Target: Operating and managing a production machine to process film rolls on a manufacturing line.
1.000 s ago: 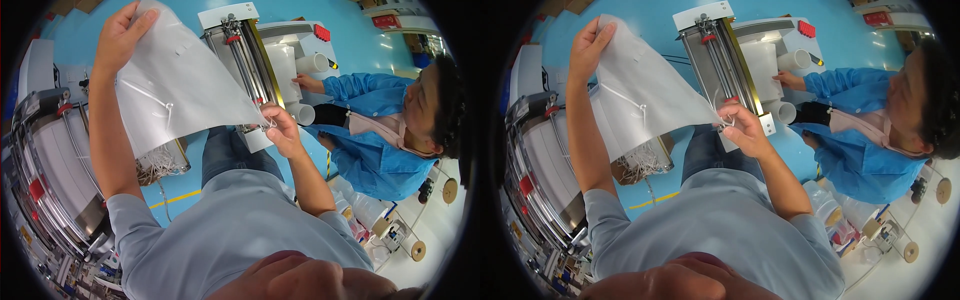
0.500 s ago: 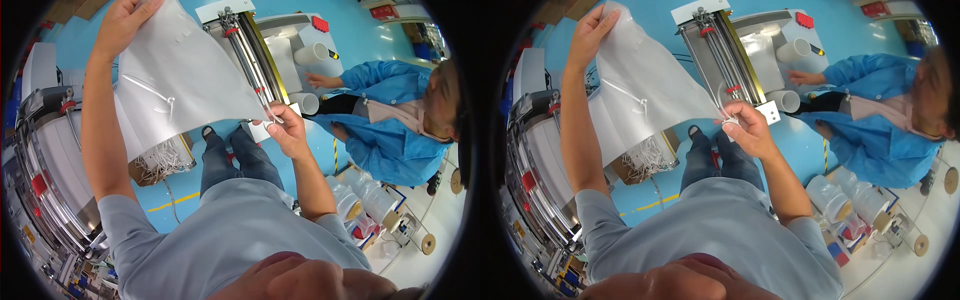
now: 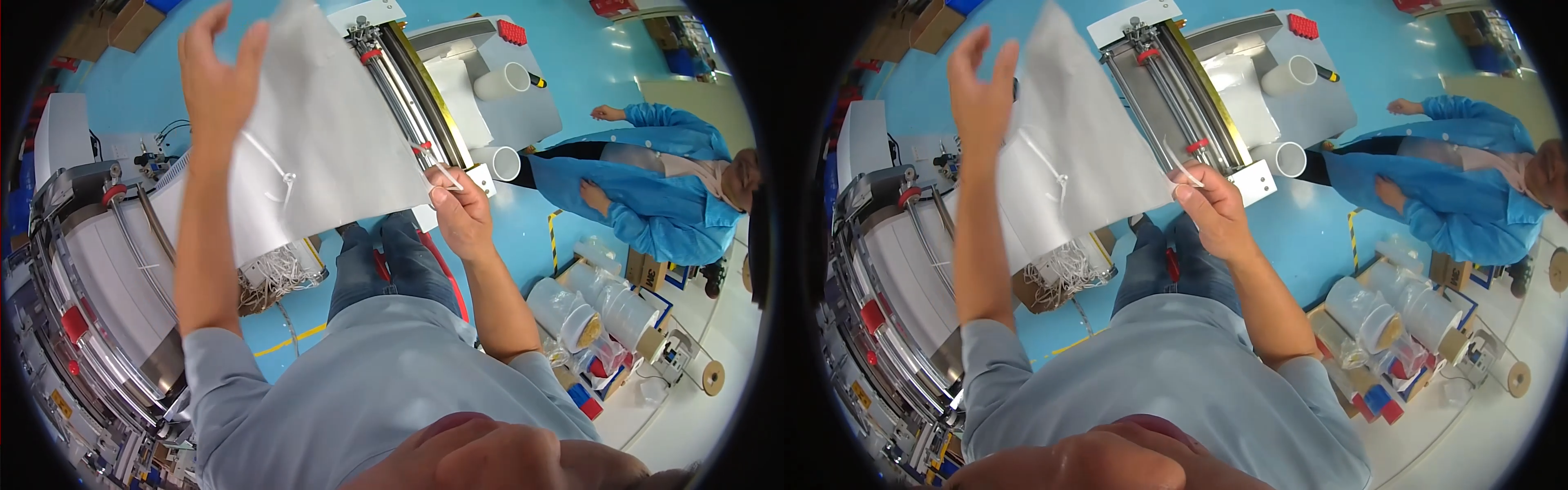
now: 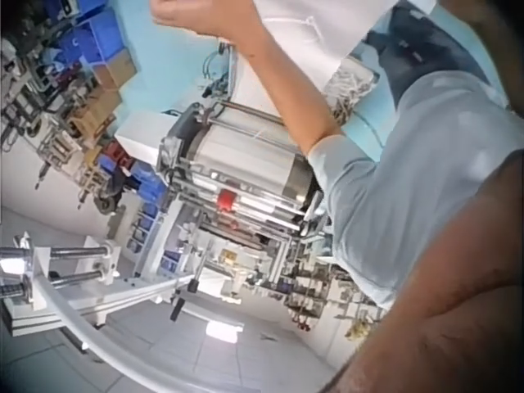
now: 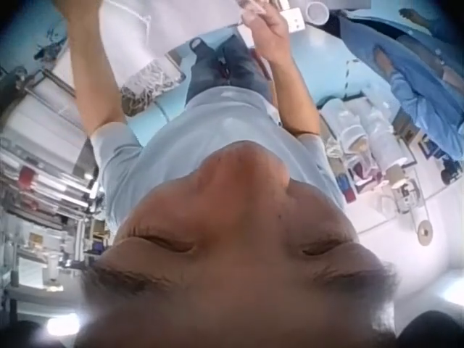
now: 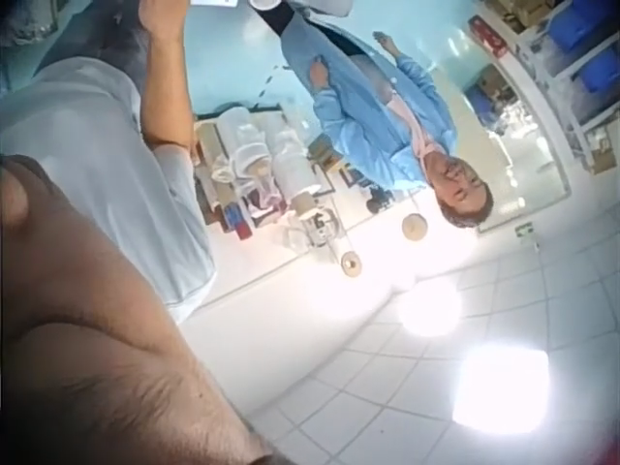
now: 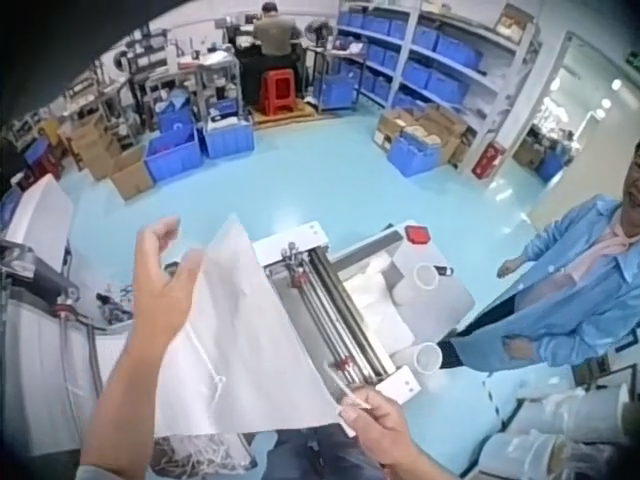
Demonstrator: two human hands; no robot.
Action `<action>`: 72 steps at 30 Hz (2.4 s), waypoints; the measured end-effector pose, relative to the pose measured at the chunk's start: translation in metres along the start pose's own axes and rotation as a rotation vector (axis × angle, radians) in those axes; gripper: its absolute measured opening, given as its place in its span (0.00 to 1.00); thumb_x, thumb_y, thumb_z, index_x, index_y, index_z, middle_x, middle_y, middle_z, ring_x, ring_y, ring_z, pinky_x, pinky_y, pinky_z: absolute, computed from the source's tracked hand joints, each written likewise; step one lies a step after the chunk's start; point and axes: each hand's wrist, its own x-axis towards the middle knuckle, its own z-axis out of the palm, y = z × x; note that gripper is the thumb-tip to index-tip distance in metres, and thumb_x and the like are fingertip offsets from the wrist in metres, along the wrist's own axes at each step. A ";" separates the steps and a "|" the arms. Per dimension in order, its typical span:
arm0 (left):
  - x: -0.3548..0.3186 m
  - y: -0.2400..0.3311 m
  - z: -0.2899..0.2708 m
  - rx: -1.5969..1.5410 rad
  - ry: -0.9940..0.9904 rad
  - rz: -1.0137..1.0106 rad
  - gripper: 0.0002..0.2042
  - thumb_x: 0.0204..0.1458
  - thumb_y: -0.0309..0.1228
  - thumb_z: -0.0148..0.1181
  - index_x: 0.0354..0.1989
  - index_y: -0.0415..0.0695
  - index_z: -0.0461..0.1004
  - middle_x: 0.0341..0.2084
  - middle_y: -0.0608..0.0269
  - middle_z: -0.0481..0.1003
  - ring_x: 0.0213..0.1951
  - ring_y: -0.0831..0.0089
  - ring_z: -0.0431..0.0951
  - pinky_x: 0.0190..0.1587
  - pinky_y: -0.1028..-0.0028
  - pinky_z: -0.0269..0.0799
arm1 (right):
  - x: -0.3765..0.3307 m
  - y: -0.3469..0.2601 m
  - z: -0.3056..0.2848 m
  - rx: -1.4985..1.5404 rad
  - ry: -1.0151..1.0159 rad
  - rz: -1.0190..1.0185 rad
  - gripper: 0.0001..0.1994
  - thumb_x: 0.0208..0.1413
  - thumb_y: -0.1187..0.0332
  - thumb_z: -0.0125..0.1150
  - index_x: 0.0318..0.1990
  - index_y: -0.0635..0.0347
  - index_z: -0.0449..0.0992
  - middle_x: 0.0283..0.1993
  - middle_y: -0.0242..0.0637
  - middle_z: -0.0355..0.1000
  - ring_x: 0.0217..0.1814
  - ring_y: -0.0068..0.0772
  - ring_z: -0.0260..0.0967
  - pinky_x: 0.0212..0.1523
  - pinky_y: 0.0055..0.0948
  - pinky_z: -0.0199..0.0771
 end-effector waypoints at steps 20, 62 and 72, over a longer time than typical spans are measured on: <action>-0.155 0.116 0.008 -0.845 -0.223 -0.536 0.08 0.55 0.31 0.54 0.33 0.38 0.68 0.31 0.62 0.69 0.30 0.76 0.68 0.36 0.79 0.64 | -0.007 0.007 0.022 0.428 -0.026 -0.010 0.08 0.59 0.67 0.45 0.39 0.61 0.66 0.44 0.39 0.66 0.40 0.26 0.61 0.46 0.28 0.60; -0.151 0.130 -0.027 -1.072 -0.336 -0.987 0.09 0.59 0.32 0.49 0.30 0.41 0.66 0.21 0.75 0.62 0.25 0.89 0.56 0.29 0.86 0.53 | 0.022 -0.089 0.025 -0.574 -0.009 -0.303 0.07 0.57 0.71 0.54 0.33 0.66 0.70 0.30 0.33 0.66 0.29 0.20 0.60 0.32 0.19 0.61; -0.159 0.129 -0.026 -1.145 -0.300 -0.950 0.08 0.59 0.32 0.49 0.31 0.41 0.67 0.21 0.75 0.63 0.25 0.89 0.57 0.28 0.85 0.53 | 0.021 -0.091 0.041 -1.064 -0.330 -0.406 0.13 0.34 0.76 0.71 0.31 0.61 0.76 0.30 0.35 0.66 0.28 0.26 0.65 0.25 0.22 0.65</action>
